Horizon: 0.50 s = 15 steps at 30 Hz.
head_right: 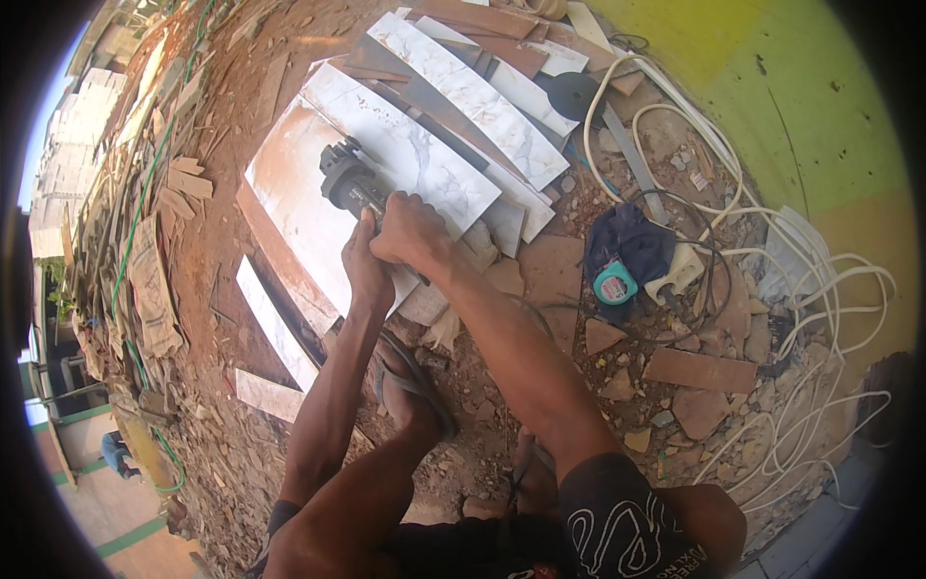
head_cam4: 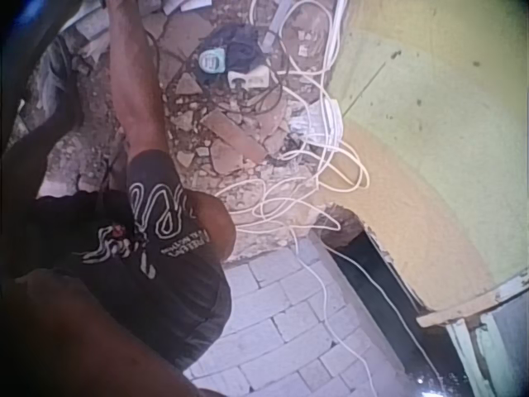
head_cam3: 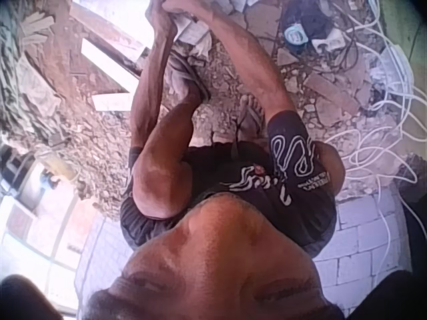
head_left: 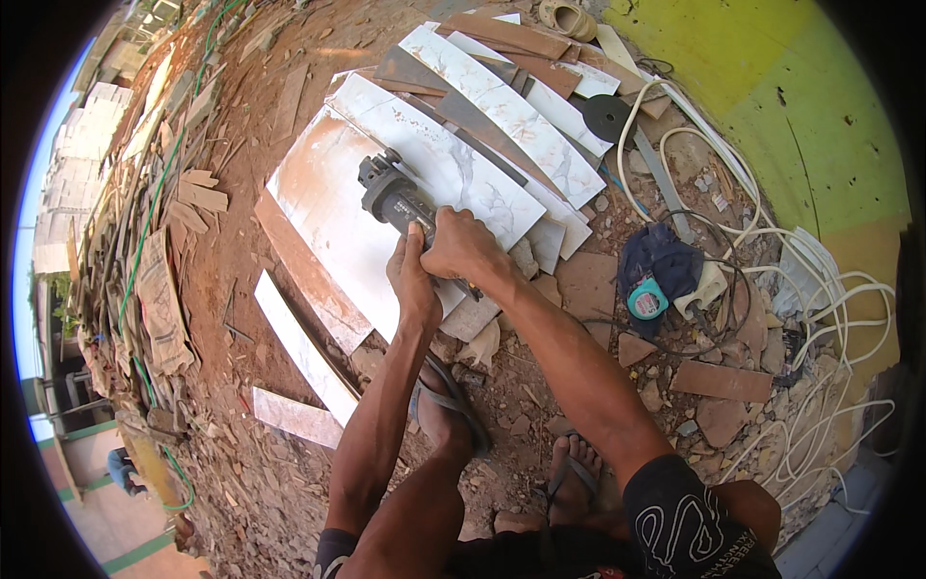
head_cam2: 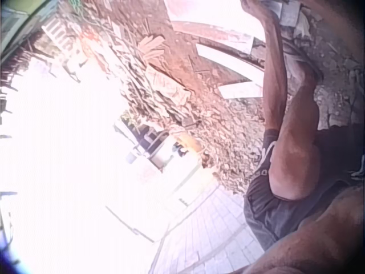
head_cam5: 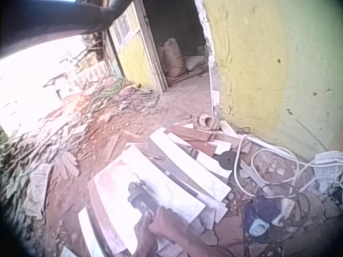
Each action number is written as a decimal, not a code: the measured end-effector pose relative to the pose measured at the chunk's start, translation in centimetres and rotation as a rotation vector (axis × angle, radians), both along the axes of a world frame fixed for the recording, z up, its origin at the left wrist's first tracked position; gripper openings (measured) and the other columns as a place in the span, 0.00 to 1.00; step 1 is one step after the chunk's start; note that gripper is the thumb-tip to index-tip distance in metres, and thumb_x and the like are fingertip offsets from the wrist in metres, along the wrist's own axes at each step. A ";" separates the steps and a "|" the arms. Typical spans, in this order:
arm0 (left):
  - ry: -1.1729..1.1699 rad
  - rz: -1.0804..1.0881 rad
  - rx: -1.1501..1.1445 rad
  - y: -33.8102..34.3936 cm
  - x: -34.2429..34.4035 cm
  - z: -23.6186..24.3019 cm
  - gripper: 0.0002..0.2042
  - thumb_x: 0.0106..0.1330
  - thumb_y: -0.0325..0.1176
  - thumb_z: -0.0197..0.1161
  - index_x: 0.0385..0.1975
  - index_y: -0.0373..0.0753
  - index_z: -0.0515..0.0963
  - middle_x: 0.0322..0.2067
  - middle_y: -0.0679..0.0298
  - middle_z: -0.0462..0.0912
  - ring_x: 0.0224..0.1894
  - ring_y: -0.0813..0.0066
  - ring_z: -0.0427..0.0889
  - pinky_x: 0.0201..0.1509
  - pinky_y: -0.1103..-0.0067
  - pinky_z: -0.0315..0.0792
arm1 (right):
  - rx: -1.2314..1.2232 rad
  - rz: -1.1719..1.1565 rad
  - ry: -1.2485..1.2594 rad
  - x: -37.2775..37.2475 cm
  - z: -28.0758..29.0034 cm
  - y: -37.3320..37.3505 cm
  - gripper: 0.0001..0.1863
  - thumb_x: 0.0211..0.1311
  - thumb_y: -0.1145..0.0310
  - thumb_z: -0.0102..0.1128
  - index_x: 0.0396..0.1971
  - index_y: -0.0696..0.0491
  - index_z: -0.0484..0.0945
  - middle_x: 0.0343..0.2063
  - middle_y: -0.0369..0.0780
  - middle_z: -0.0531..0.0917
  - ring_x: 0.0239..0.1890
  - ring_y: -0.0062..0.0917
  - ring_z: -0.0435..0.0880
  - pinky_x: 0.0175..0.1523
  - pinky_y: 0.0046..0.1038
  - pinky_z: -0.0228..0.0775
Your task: The person uses an angle grinder to cut a white ceramic tile on the ground, then measures the tile with a tape measure. The person handles the tile and grinder with both hands and adjusts the tile position during cutting.
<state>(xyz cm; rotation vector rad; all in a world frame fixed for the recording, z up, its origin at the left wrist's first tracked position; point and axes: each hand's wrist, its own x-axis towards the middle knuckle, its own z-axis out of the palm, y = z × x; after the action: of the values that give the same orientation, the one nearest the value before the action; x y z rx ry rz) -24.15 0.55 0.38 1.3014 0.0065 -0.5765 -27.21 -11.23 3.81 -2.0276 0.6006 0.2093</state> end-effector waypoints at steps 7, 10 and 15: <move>-0.013 0.007 0.001 -0.2 -0.1 0.2 0.20 0.79 0.43 0.55 0.56 0.31 0.75 0.45 0.63 0.82 0.45 0.78 0.80 0.53 0.78 0.73 | -0.004 -0.003 -0.007 -0.1 0.0 0.0 0.33 0.54 0.53 0.67 0.47 0.71 0.76 0.41 0.65 0.83 0.47 0.57 0.86 0.51 0.45 0.81; -0.007 0.003 0.017 0.4 -0.7 0.0 0.20 0.79 0.43 0.55 0.56 0.31 0.75 0.46 0.63 0.82 0.45 0.78 0.80 0.53 0.78 0.73 | 0.029 -0.005 0.028 -0.7 0.2 0.4 0.31 0.53 0.56 0.67 0.46 0.70 0.77 0.43 0.63 0.83 0.49 0.55 0.86 0.53 0.45 0.81; -0.003 0.003 0.011 0.4 -1.0 0.2 0.19 0.79 0.42 0.54 0.56 0.31 0.74 0.46 0.63 0.82 0.45 0.78 0.80 0.53 0.78 0.74 | 0.044 -0.024 0.062 -1.0 0.8 0.4 0.27 0.52 0.60 0.67 0.46 0.66 0.78 0.46 0.60 0.83 0.51 0.53 0.85 0.56 0.44 0.79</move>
<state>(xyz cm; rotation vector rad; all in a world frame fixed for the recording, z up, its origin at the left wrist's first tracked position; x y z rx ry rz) -25.17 0.91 0.61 1.3126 0.0092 -0.5733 -28.18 -10.79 4.60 -1.9767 0.6532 0.2691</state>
